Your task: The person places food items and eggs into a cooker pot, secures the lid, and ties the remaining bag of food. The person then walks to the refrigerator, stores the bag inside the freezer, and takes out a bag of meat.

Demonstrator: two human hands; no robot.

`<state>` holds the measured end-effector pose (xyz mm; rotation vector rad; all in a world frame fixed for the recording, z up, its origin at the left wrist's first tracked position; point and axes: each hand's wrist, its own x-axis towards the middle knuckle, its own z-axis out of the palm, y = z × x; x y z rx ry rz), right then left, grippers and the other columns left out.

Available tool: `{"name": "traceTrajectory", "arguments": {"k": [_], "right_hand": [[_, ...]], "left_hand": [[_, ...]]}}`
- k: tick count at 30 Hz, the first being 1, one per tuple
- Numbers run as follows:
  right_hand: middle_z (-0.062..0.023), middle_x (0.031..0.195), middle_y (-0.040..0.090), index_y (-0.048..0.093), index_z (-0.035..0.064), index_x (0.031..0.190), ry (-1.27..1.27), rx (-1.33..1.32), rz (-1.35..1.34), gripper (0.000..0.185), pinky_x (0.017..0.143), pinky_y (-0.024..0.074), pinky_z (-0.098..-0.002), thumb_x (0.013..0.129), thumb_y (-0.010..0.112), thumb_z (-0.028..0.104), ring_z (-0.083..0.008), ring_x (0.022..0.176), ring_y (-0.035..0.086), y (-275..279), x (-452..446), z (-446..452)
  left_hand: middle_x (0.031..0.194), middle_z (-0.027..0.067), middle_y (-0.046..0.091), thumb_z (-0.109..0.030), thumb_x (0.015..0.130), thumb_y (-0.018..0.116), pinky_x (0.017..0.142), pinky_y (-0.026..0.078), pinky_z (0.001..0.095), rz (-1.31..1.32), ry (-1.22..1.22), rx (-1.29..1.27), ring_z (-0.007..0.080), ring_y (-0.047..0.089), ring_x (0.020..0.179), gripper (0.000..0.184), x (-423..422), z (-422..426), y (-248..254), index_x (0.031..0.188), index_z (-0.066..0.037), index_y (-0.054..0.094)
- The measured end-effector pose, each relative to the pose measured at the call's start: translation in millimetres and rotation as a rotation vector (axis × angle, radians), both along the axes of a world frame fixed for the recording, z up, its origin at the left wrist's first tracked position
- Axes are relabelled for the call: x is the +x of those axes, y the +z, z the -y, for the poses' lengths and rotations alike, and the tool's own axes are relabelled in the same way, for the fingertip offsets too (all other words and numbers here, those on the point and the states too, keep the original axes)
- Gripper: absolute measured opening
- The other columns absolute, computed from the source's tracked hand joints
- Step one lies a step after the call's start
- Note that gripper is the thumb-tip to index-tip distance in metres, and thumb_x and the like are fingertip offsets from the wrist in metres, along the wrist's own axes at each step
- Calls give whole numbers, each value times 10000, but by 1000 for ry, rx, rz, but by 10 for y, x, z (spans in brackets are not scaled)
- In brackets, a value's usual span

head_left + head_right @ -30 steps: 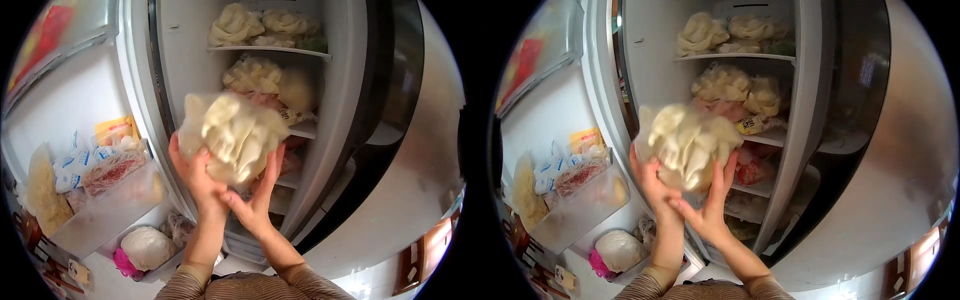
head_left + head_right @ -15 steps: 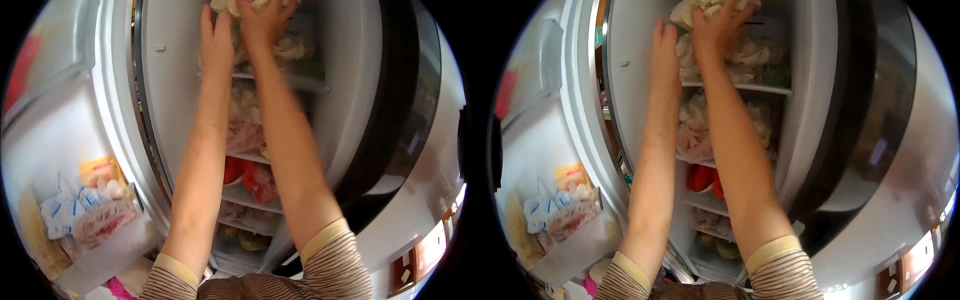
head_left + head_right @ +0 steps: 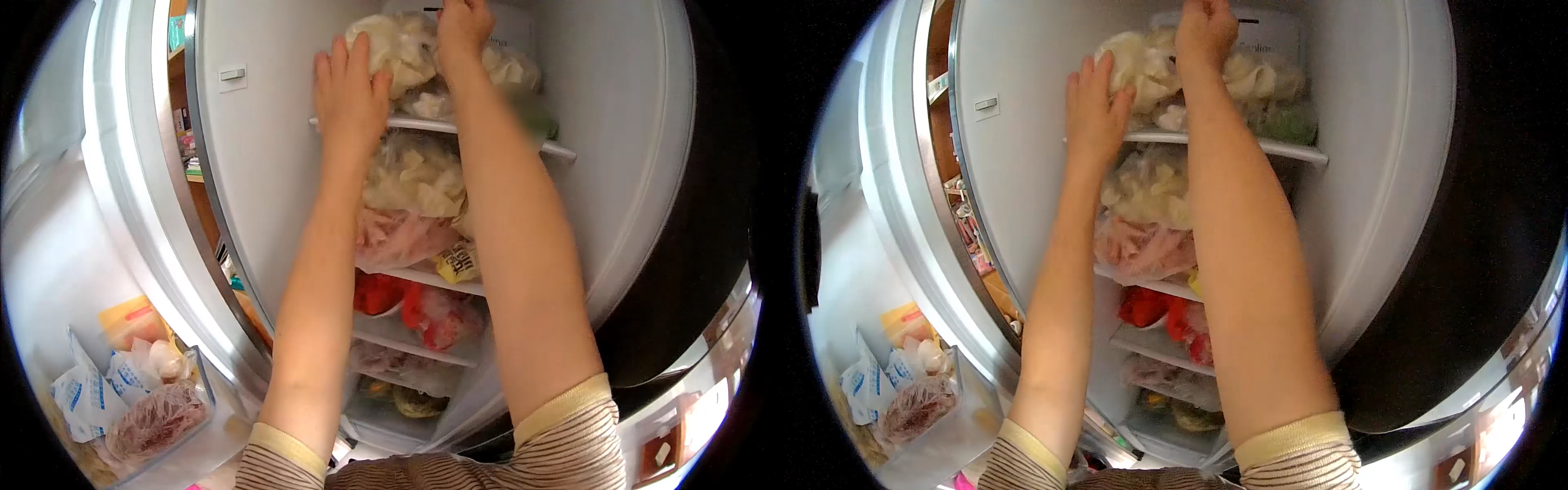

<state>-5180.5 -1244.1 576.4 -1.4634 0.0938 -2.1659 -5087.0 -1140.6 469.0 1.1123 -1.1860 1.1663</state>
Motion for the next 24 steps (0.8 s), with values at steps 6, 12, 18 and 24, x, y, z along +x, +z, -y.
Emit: {"name": "traceTrajectory", "arguments": {"k": [6,12,18,24], "right_hand": [[-128,920,633,618,-4,1016,-257,-203,106,227,784,456,-364,879,534,156,-271,856,589,-318,46,-166],[-161,962,616,606,10,1007,-230,-180,86,210,795,435,-412,837,529,106,-341,898,573,-745,-111,-985],[-116,971,612,599,0,953,-141,-322,57,145,781,448,-296,832,522,-21,-217,879,562,-2126,-126,-1779],[-114,960,603,608,12,959,73,99,-428,179,710,473,-288,805,541,-49,-215,841,588,-3872,-493,-2129]], "left_hand": [[1354,204,425,-217,833,606,979,376,428,-71,-1,126,409,428,1185,520,98,116,62,1288,-17,453],[1330,83,468,-237,832,586,911,414,432,-114,59,139,321,470,1139,457,13,-66,-210,1270,-151,488],[1397,63,434,-228,852,566,941,391,457,-152,-111,127,296,448,1218,442,162,-16,-250,1287,-199,495],[1352,108,480,-167,879,535,983,373,398,-248,-270,106,261,470,1218,388,73,-158,-394,1266,-143,527]]}}
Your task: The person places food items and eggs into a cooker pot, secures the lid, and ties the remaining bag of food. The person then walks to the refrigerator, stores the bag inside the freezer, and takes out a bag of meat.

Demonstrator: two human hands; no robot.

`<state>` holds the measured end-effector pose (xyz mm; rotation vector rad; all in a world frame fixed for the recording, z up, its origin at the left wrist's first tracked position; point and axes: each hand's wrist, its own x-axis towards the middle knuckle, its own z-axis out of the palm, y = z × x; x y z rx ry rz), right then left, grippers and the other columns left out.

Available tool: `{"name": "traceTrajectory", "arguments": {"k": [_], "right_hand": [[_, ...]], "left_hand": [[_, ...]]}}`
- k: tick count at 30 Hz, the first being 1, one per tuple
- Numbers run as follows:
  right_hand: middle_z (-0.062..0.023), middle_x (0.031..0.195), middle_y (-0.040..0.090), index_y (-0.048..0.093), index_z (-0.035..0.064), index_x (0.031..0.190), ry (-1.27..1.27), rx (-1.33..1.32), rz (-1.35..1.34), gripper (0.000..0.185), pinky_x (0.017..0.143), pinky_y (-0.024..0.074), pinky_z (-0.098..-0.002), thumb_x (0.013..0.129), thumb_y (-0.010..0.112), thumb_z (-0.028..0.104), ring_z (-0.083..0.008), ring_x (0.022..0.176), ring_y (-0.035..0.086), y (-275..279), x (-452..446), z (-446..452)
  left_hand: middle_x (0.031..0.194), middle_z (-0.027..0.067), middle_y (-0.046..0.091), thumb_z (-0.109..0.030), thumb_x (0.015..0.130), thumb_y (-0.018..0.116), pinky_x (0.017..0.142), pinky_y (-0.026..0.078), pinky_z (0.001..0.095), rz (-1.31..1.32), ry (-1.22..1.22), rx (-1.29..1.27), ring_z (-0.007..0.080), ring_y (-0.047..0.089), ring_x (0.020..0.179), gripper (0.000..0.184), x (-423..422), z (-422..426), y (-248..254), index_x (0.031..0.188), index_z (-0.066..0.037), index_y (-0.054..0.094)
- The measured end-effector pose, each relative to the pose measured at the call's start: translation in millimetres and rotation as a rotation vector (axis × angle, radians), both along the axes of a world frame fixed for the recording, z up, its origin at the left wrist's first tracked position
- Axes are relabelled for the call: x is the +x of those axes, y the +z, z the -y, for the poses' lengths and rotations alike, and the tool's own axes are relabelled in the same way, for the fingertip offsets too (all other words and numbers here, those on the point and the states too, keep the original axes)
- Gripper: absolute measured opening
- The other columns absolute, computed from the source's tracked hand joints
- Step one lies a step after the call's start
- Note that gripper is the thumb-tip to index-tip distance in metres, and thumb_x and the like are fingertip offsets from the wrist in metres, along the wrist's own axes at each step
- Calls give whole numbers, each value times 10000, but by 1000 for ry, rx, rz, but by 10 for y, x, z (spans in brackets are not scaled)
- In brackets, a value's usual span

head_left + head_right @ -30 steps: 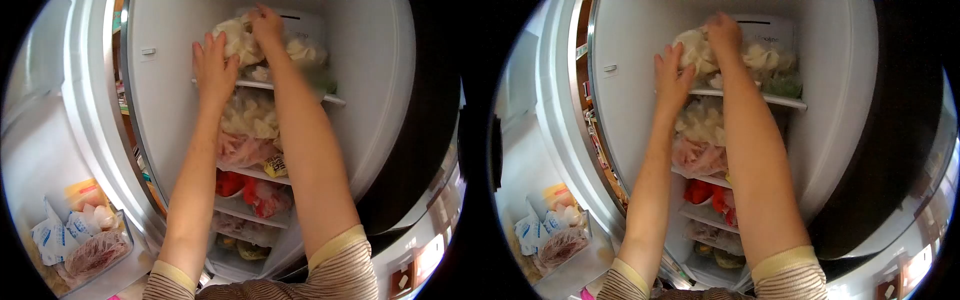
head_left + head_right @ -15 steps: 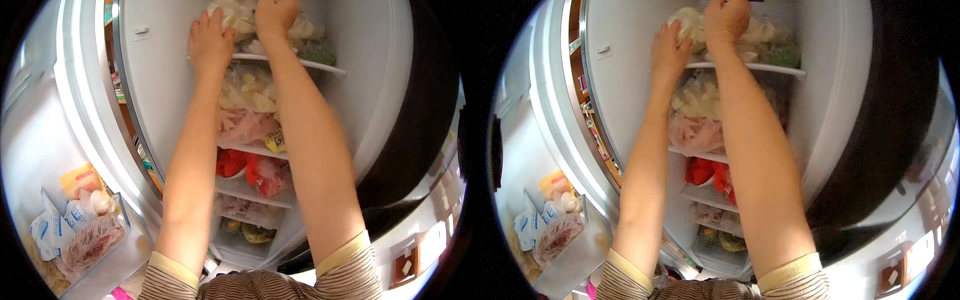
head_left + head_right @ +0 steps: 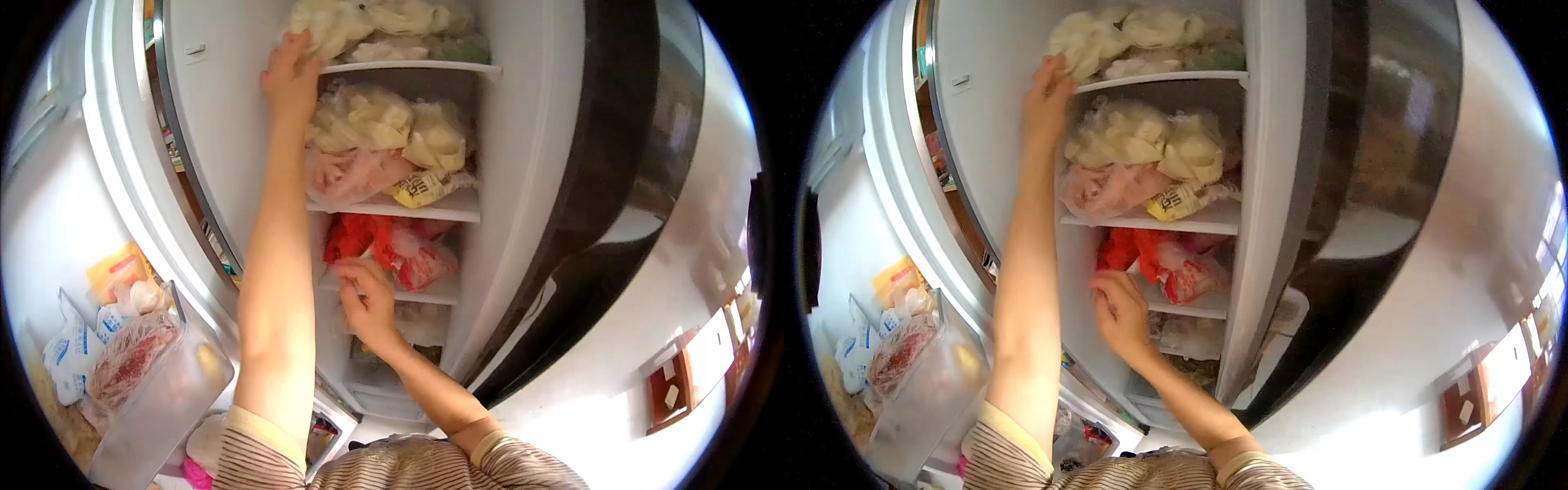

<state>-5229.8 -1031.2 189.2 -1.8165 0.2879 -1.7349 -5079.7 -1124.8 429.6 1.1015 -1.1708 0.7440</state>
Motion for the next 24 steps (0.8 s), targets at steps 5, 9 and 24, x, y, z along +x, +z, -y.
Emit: {"name": "traceTrajectory", "arguments": {"k": [5,9,24], "right_hand": [[-97,908,605,608,24,950,22,243,-63,162,612,482,-278,811,549,-33,-183,722,603,-515,-250,31],[-91,850,602,614,16,944,1,277,-142,154,595,466,-272,814,546,-28,-173,687,594,-559,-509,-35],[-162,1126,549,547,2,1099,-257,109,41,293,842,456,-349,807,564,-22,-295,1005,552,280,-672,128]], "left_hand": [[1204,175,557,-93,860,542,976,384,351,-606,-510,-233,278,536,1113,379,-667,-598,-879,1230,-11,526],[1326,243,410,-118,830,607,1037,304,459,-277,-161,113,404,357,1258,489,-821,-515,-1629,1294,-59,465],[1481,171,234,-385,753,647,1034,179,645,20,212,317,488,125,1354,658,-843,-363,-1222,1353,-218,436]]}}
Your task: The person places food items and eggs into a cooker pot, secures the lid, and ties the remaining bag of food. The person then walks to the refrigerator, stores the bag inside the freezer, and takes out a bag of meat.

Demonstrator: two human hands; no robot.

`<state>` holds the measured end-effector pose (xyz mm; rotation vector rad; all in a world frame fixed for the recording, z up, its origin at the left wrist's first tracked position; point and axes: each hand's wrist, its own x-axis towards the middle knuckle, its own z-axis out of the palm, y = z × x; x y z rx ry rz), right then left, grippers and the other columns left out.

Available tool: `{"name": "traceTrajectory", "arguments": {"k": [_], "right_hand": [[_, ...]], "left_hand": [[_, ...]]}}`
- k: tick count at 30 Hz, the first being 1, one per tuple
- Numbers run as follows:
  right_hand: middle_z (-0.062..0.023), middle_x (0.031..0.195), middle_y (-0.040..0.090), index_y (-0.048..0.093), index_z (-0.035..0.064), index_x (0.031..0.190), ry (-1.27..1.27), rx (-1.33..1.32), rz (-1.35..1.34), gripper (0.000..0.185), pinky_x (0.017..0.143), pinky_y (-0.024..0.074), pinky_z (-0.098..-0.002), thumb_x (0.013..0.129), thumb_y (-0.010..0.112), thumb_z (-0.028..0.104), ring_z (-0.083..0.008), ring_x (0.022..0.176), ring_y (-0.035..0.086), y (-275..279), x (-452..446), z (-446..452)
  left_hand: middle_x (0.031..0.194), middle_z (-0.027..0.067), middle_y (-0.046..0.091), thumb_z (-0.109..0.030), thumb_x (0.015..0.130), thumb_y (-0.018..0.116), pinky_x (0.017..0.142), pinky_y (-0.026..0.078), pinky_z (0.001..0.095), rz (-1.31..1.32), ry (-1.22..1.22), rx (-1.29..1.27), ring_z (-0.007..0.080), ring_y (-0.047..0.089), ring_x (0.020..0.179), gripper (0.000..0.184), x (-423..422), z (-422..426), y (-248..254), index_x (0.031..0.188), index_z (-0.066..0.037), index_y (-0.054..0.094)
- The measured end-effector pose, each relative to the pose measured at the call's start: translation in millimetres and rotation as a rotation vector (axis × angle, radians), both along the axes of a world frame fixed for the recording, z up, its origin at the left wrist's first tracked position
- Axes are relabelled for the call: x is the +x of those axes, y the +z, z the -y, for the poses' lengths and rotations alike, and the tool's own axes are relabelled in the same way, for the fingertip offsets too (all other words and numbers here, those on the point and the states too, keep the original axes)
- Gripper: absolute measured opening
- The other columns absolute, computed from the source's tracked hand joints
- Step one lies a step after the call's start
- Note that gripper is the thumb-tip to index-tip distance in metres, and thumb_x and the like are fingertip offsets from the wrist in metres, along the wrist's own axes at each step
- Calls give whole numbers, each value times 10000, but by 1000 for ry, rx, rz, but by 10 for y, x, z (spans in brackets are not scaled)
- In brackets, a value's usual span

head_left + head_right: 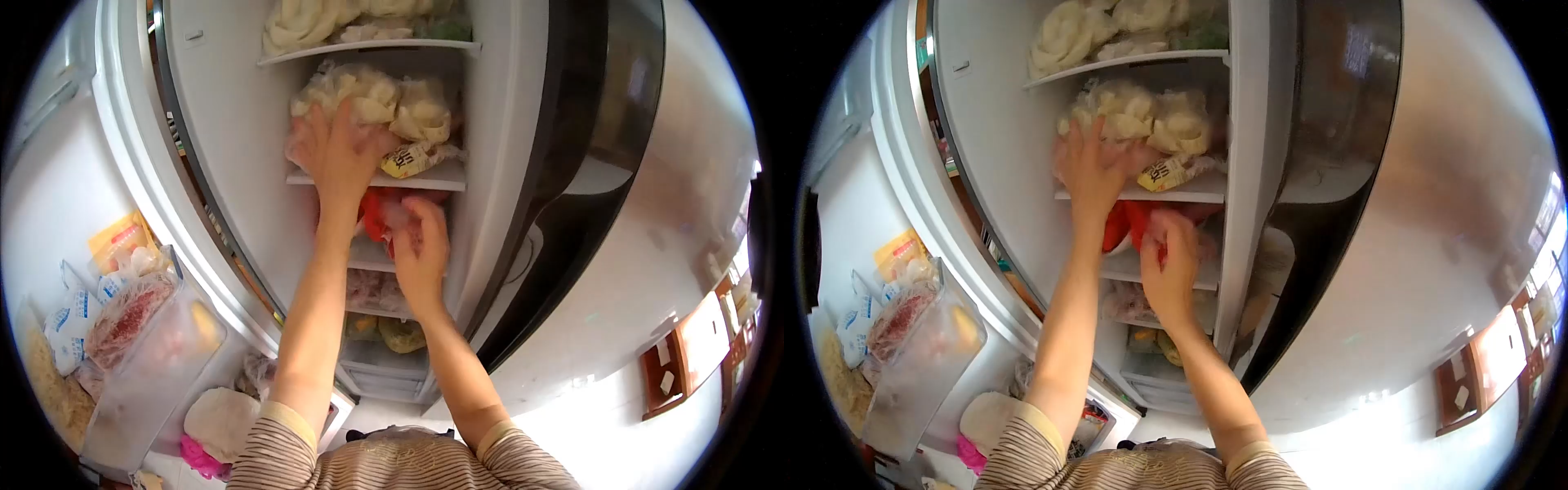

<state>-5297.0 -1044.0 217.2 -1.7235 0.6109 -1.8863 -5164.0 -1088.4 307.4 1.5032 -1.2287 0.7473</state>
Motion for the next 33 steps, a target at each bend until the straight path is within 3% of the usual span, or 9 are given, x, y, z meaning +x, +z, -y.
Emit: {"name": "traceTrajectory", "arguments": {"k": [2,6,9,12,20,23,27,30,33], "right_hand": [[-191,1236,490,507,18,1167,-174,-186,-35,388,969,366,-412,789,585,-13,-354,1141,467,338,49,239],[-214,1315,417,465,49,1232,-469,-192,-76,526,1020,309,-457,741,655,74,-413,1235,368,689,298,744],[-195,1403,340,414,114,1310,-693,-89,-280,680,1031,319,-456,693,699,139,-418,1276,329,813,393,964],[-181,1423,317,368,166,1364,-820,26,-445,812,1039,320,-458,647,746,214,-427,1284,319,957,390,1024],[-151,1430,324,426,179,1344,-467,258,-549,854,955,409,-471,589,801,312,-377,1223,419,1261,192,1125],[-164,1312,463,483,117,1292,-407,237,-373,755,951,425,-398,614,776,276,-334,1142,501,1208,182,1114],[-191,1147,567,506,-14,1208,-82,126,184,620,920,432,-372,664,707,205,-321,1082,543,1139,151,1299],[-188,1088,590,501,-59,1166,-30,91,392,576,905,434,-354,675,685,179,-311,1035,564,1090,221,1341],[-197,1109,573,498,-35,1167,108,105,542,552,912,427,-363,690,673,181,-313,1035,557,1057,273,1369]], "left_hand": [[1475,155,260,-415,703,679,1017,205,654,40,16,70,494,134,1349,713,17,113,261,1347,-219,445],[1433,126,337,-493,592,733,995,300,604,73,69,247,468,181,1340,843,167,265,460,1341,-228,452],[1316,131,465,-459,593,755,946,397,502,92,-5,130,400,342,1268,774,285,304,456,1279,-200,506],[1176,121,558,-356,636,760,903,434,418,-105,-177,4,334,468,1147,612,373,336,469,1182,-158,567],[1023,127,623,-213,661,762,826,458,400,-150,-205,-208,316,572,959,422,663,543,351,1042,-80,639],[963,116,640,-156,694,743,796,467,352,-348,-414,-352,261,599,876,346,717,585,348,998,-23,649],[938,97,636,-88,732,710,781,460,307,-643,-581,-522,199,584,843,314,665,484,378,1008,36,624],[947,91,629,-78,755,692,797,458,314,-689,-594,-653,203,578,859,311,647,465,383,1028,42,605],[991,105,621,-105,766,672,823,453,343,-440,-490,-658,243,576,918,343,669,442,317,1077,14,588]]}}
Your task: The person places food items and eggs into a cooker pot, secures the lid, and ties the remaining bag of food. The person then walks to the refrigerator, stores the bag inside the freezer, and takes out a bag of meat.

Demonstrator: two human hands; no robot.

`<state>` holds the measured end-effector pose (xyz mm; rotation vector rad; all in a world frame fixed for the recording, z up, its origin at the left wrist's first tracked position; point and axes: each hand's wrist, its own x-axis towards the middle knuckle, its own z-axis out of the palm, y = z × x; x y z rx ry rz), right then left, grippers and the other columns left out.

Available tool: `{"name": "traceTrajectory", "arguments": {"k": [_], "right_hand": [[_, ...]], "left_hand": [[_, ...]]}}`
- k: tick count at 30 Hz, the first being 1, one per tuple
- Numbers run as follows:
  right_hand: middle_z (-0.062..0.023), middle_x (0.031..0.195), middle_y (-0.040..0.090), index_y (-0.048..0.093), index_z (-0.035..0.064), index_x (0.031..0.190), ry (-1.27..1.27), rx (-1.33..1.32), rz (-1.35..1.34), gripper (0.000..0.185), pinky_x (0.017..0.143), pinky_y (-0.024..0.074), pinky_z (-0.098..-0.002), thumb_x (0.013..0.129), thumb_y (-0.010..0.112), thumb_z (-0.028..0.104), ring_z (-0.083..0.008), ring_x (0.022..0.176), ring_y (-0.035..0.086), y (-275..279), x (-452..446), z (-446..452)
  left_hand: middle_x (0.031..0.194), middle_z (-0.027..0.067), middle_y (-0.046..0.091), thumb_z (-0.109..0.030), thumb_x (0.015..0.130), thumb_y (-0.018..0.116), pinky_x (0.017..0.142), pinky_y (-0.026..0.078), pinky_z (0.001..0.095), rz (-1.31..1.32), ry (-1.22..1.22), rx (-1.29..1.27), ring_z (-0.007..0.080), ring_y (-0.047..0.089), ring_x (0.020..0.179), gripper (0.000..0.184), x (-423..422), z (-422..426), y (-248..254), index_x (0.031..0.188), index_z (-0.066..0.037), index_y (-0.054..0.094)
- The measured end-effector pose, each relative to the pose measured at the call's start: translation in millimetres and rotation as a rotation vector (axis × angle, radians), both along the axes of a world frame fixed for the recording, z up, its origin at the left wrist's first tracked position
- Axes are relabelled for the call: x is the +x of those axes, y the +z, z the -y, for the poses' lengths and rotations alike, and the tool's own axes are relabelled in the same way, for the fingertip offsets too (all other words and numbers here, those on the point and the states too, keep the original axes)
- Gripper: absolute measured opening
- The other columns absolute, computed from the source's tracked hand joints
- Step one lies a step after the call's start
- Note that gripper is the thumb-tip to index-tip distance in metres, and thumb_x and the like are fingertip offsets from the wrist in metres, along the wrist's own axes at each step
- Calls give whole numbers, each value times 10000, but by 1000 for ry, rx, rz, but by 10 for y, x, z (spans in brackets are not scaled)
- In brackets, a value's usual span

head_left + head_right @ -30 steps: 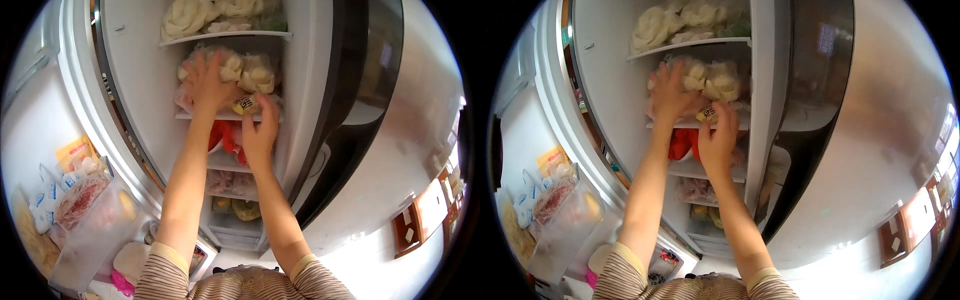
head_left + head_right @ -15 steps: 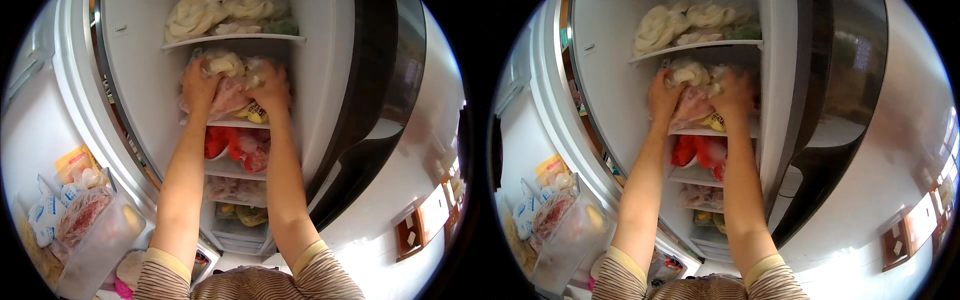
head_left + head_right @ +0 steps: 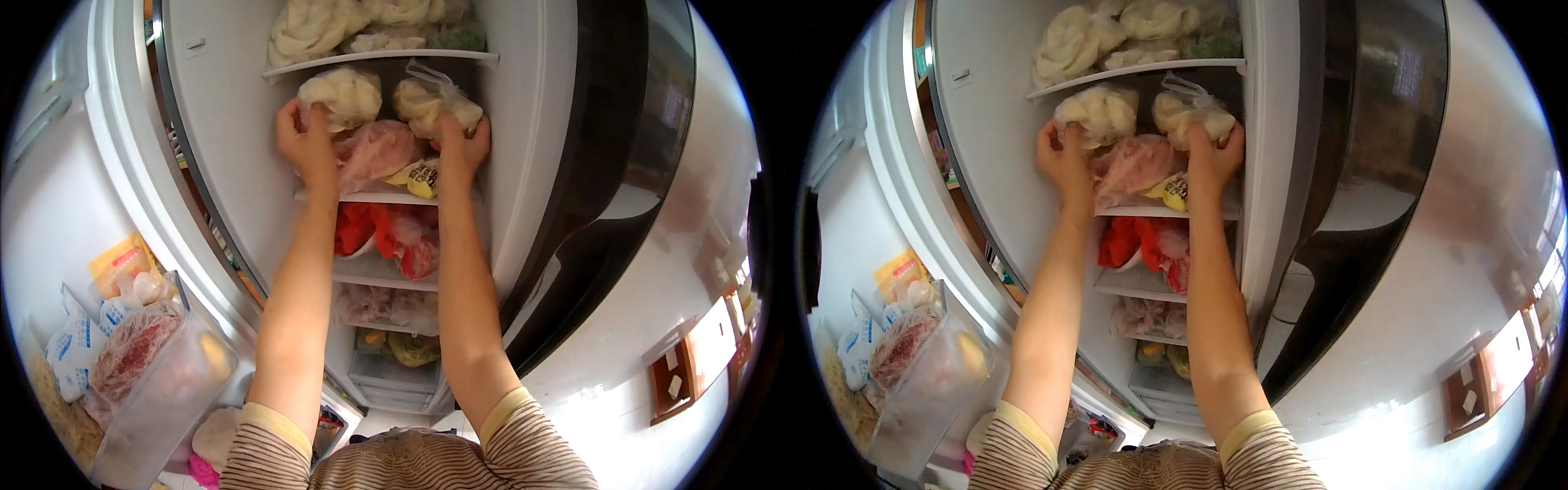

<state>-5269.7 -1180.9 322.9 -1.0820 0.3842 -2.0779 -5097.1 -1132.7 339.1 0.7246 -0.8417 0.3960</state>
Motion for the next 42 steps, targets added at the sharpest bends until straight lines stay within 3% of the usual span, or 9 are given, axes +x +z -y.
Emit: {"name": "traceTrajectory", "arguments": {"k": [3,6,9,12,14,18,26,39,42], "right_hand": [[-209,1137,530,482,-16,1184,-111,-23,-141,556,935,407,-396,707,666,202,-338,1063,525,-22,11,-60],[-217,1144,484,466,-6,1184,-330,-41,-347,555,947,387,-428,718,662,224,-368,1086,483,-40,16,-126],[-223,1126,472,470,-11,1168,-416,-35,-384,539,943,382,-436,713,655,212,-384,1082,468,-48,23,-163],[-225,1109,495,491,-18,1148,-578,-7,-485,519,931,388,-423,699,655,187,-380,1056,486,-78,40,-180],[-229,1112,488,497,-16,1125,-695,39,-611,509,928,388,-428,691,662,192,-385,1057,482,-92,39,-225],[-233,1129,443,461,11,1077,-543,-97,-515,522,890,411,-466,674,713,227,-420,1076,455,-188,13,-198],[-176,1107,475,447,40,1042,-501,18,-755,550,814,451,-449,655,761,273,-383,987,528,-3,-201,-484],[-186,1099,518,476,20,1106,-534,36,-560,635,850,433,-438,662,778,358,-360,1025,522,-177,-74,-368],[-196,1113,529,471,8,1135,-488,44,-528,649,867,432,-430,675,769,354,-358,1045,523,-144,-112,-373]], "left_hand": [[1014,132,607,-170,779,644,856,436,373,381,354,282,304,555,983,358,-100,-101,-45,1101,-24,584],[1108,160,561,-232,779,626,879,412,433,415,243,418,362,492,1073,392,-210,-133,-22,1130,-64,581],[1209,163,501,-301,791,634,896,394,471,472,548,410,358,430,1159,477,-250,-212,-158,1198,-72,537],[1271,175,443,-341,783,665,909,376,507,161,549,522,392,363,1210,590,-529,-383,-465,1276,-82,469],[1254,184,451,-355,774,685,922,372,500,205,642,458,410,364,1195,644,-487,-274,-585,1303,-81,440],[1165,229,521,-393,795,674,951,332,483,254,689,404,407,439,1098,656,-435,-122,-508,1313,-61,448],[1127,172,501,-301,712,755,931,349,483,368,518,389,387,407,1086,777,-298,-164,-634,1342,-41,382],[1046,128,528,-198,547,858,827,390,457,580,13,392,331,492,907,934,105,-248,-504,1352,-75,402],[1207,171,487,-277,601,831,888,380,519,542,-19,477,388,461,1079,920,117,-258,-563,1384,-137,370]]}}
